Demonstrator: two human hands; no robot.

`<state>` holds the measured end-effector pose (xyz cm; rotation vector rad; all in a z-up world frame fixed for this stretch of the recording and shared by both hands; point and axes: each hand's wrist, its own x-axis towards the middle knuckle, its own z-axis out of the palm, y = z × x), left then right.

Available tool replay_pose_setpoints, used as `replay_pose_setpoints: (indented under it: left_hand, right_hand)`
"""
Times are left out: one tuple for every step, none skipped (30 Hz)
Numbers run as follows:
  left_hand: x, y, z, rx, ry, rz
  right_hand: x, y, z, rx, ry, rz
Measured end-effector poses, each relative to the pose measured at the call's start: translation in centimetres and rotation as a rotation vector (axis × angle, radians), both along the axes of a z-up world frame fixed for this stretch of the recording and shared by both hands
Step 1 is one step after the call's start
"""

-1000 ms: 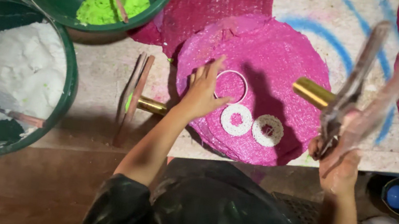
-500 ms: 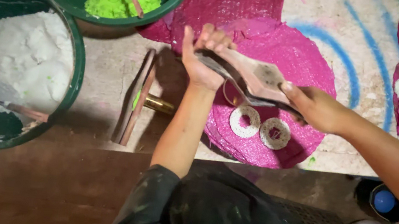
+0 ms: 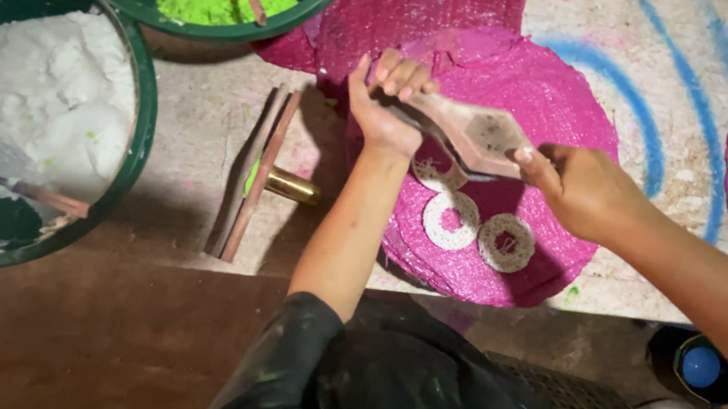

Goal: The person uses a wooden mold to apply white and green paste onto pink circular bases. They scoop the paste from buckets and press it through the mold to create decorative patterns.

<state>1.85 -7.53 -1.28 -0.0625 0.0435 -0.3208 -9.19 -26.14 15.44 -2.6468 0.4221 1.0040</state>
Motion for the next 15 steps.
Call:
replay_pose_setpoints:
  left_hand:
    - [0.5, -0.2, 0.2, 0.003, -0.016, -0.006]
    - [1.1, -0.2, 0.4, 0.006, -0.032, -0.012]
    - [1.6, 0.1, 0.6, 0.012, -0.047, -0.016]
    - [2.0, 0.4, 0.9, 0.033, -0.073, 0.001]
    - [2.4, 0.8, 1.2, 0.055, -0.099, 0.018]
    - [2.7, 1.2, 1.5, 0.077, -0.126, 0.035]
    - [2.9, 1.8, 1.7, 0.095, -0.130, 0.035]
    - [3.0, 2.4, 1.9, 0.113, -0.134, 0.034]
    - [2.9, 2.9, 1.9, 0.132, -0.136, 0.037]
    - [2.7, 3.3, 1.9, 0.129, -0.117, 0.029]
    - [2.3, 3.5, 1.8, 0.125, -0.097, 0.020]
    - [2.0, 3.5, 1.6, 0.120, -0.078, 0.012]
    - [1.5, 3.2, 1.3, 0.134, -0.042, 0.021]
    - [0.8, 2.7, 1.0, 0.148, -0.006, 0.031]
    - [0.3, 2.1, 0.7, 0.160, 0.026, 0.039]
  right_hand:
    - [0.1, 0.0, 0.0, -0.017, -0.036, 0.006]
    - [0.2, 0.1, -0.2, -0.035, -0.072, 0.012]
    - [0.3, 0.4, -0.4, -0.014, -0.106, 0.009]
    - [0.4, 0.7, -0.8, 0.007, -0.141, 0.007]
    - [0.5, 0.9, -1.2, 0.029, -0.176, 0.005]
    - [0.5, 1.1, -1.5, 0.057, -0.219, 0.016]
    - [0.4, 1.4, -2.0, 0.088, -0.263, 0.029]
    - [0.2, 1.5, -2.3, 0.119, -0.307, 0.041]
    - [0.0, 1.6, -2.7, 0.160, -0.311, 0.049]
    - [-0.2, 1.7, -3.0, 0.202, -0.315, 0.057]
    - [-0.4, 1.6, -3.3, 0.242, -0.320, 0.065]
    - [-0.6, 1.5, -3.6, 0.250, -0.304, 0.068]
    - [-0.8, 1.2, -3.8, 0.257, -0.287, 0.069]
    - [-1.0, 0.8, -3.9, 0.264, -0.271, 0.070]
    - [-1.1, 0.2, -3.9, 0.216, -0.188, 0.039]
